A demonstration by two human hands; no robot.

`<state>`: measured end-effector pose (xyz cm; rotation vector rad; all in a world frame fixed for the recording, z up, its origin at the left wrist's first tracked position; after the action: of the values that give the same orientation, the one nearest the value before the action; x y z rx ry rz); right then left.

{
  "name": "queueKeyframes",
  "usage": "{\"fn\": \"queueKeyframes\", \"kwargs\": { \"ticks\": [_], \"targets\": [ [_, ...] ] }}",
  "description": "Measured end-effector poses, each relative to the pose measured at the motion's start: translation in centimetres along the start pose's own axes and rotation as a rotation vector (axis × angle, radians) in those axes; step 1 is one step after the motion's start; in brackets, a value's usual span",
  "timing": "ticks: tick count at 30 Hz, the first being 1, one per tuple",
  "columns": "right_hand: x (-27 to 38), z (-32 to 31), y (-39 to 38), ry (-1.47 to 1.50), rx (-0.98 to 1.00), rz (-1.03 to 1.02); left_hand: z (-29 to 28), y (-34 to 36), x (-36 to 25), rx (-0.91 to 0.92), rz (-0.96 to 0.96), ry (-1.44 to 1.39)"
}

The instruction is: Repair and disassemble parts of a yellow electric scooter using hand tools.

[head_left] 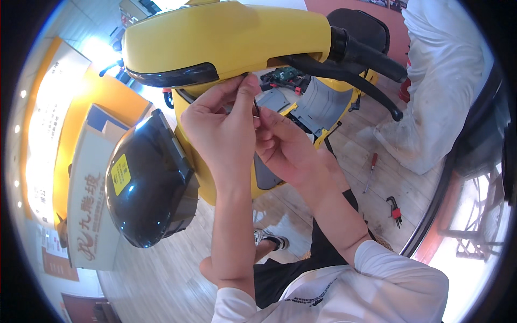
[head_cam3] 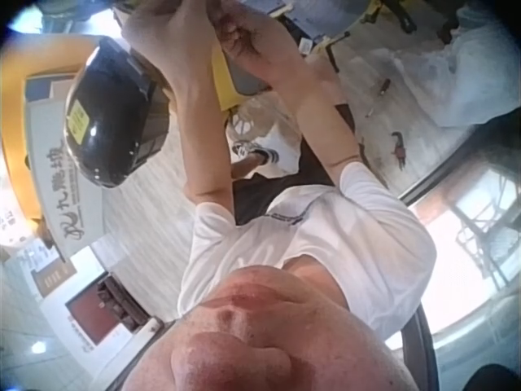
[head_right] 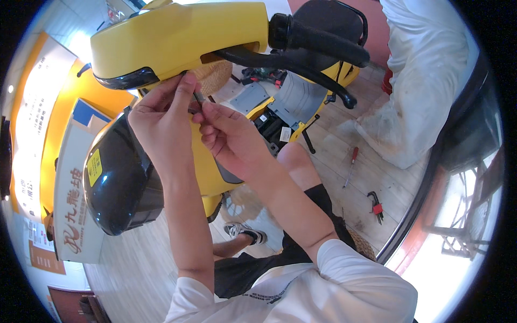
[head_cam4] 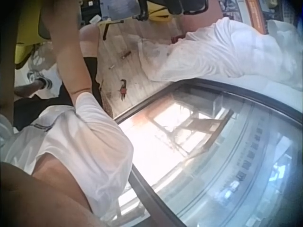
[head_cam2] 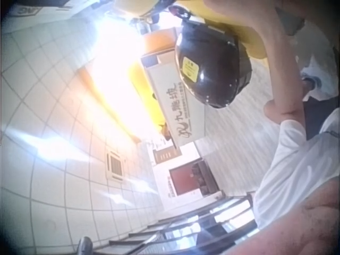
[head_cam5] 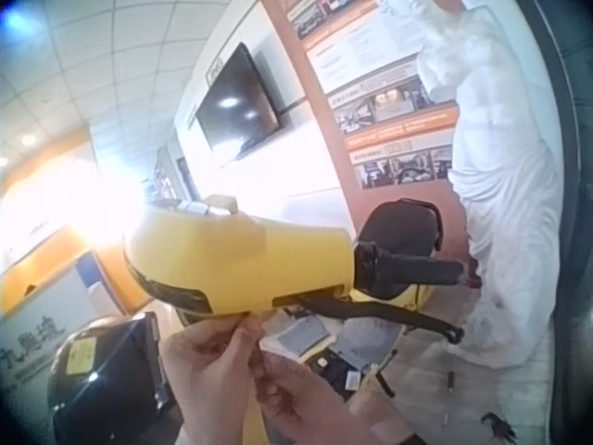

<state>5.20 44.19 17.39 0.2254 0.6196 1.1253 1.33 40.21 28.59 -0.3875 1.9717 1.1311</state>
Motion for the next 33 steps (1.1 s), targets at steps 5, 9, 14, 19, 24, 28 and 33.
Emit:
{"fn": "queueKeyframes", "kwargs": {
  "ticks": [5, 9, 14, 19, 24, 28, 33],
  "targets": [
    [1.2, 1.7, -1.3, -1.166, -0.224, -0.794, -0.1, -0.3, -0.3, -0.061, 0.048, 0.008],
    [1.2, 2.2, -1.3, -1.414, -0.202, -0.921, 0.1, -0.3, -0.2, -0.079, 0.068, 0.000],
    [0.8, 1.9, -0.6, -1.149, -0.149, -0.649, 0.0, -0.2, 0.6, -0.077, 0.126, 0.030],
    [-1.0, 0.4, 0.6, -0.269, -0.099, -0.085, -0.2, -0.2, -0.3, 0.015, -0.011, 0.075],
    [-1.9, 0.4, 0.3, -0.090, -0.008, -0.080, 0.1, 0.0, 0.7, -0.041, 0.016, 0.034],
    [-1.4, 2.2, -1.3, -0.873, -0.178, -0.669, 0.3, -0.1, 0.8, -0.074, 0.091, -0.003],
    [0.5, 2.2, -1.2, -1.189, -0.283, -0.776, 0.2, -0.4, 0.3, -0.013, -0.047, -0.026]
  ]
}}
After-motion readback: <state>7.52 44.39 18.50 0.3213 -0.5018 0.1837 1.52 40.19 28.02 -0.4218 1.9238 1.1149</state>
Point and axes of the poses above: each hand's wrist, its own y-axis towards the middle knuckle, its own z-axis out of the palm, x = y × z, the point moved 5 cm from there along y, towards the middle knuckle, and after that the axes turned 14 degrees about y, right-handed, at the moved point
